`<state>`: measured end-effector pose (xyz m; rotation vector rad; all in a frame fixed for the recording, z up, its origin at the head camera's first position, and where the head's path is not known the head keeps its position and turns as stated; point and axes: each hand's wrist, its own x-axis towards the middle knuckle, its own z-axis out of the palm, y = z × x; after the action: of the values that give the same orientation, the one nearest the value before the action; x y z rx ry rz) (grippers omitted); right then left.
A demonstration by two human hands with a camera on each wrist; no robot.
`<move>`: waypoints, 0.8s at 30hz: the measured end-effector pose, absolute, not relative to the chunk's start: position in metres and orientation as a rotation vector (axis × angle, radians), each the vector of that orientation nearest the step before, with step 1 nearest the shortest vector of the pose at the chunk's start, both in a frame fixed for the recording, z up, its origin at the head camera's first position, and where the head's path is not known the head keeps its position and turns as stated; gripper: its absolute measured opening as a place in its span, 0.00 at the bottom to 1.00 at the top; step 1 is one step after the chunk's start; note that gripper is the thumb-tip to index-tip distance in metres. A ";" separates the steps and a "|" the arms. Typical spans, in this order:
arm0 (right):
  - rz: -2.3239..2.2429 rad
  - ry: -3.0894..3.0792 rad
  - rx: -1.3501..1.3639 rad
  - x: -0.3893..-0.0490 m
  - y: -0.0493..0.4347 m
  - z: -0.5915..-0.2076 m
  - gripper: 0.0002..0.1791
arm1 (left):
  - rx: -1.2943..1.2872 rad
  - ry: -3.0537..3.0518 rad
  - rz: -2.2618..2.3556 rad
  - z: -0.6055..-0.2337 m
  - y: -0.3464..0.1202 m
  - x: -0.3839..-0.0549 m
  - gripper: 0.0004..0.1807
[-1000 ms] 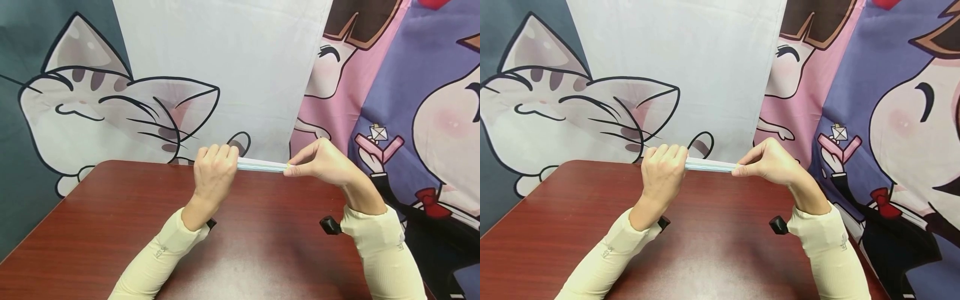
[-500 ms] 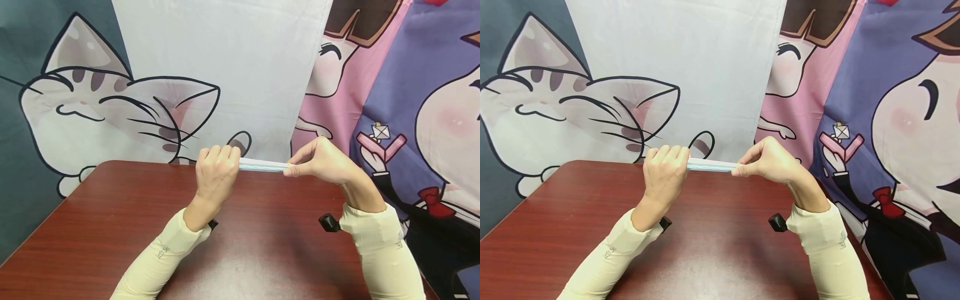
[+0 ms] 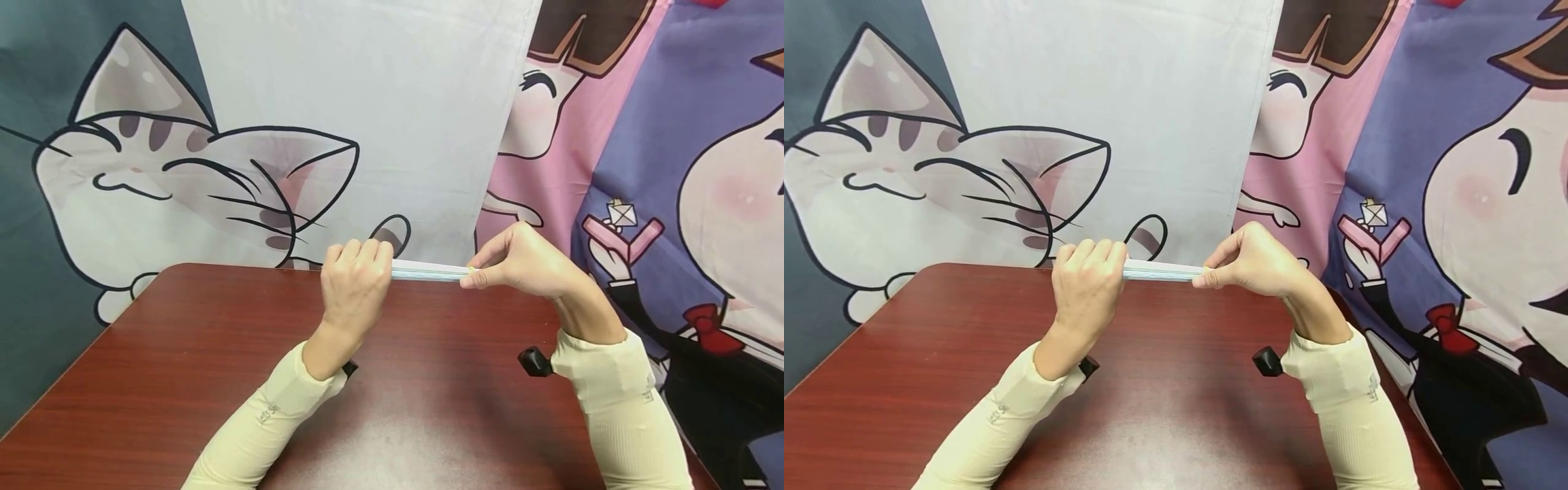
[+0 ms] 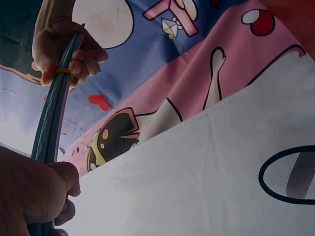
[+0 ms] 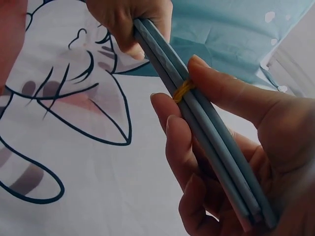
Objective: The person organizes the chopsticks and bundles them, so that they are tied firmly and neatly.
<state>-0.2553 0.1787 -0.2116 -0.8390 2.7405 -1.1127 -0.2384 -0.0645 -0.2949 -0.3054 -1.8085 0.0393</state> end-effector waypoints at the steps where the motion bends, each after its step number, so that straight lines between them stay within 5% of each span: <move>1: -1.115 2.737 -0.834 -0.256 0.178 -0.212 0.11 | -0.302 -1.814 0.040 -0.296 -0.064 -0.238 0.17; 24: -1.123 2.618 -0.905 -0.251 0.180 -0.220 0.14 | -0.349 -1.855 0.037 -0.304 -0.055 -0.239 0.17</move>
<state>-0.2505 0.1797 -0.2205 -0.9050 2.6178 -1.1230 -0.2393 -0.0549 -0.3038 -0.3493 -1.8549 0.0369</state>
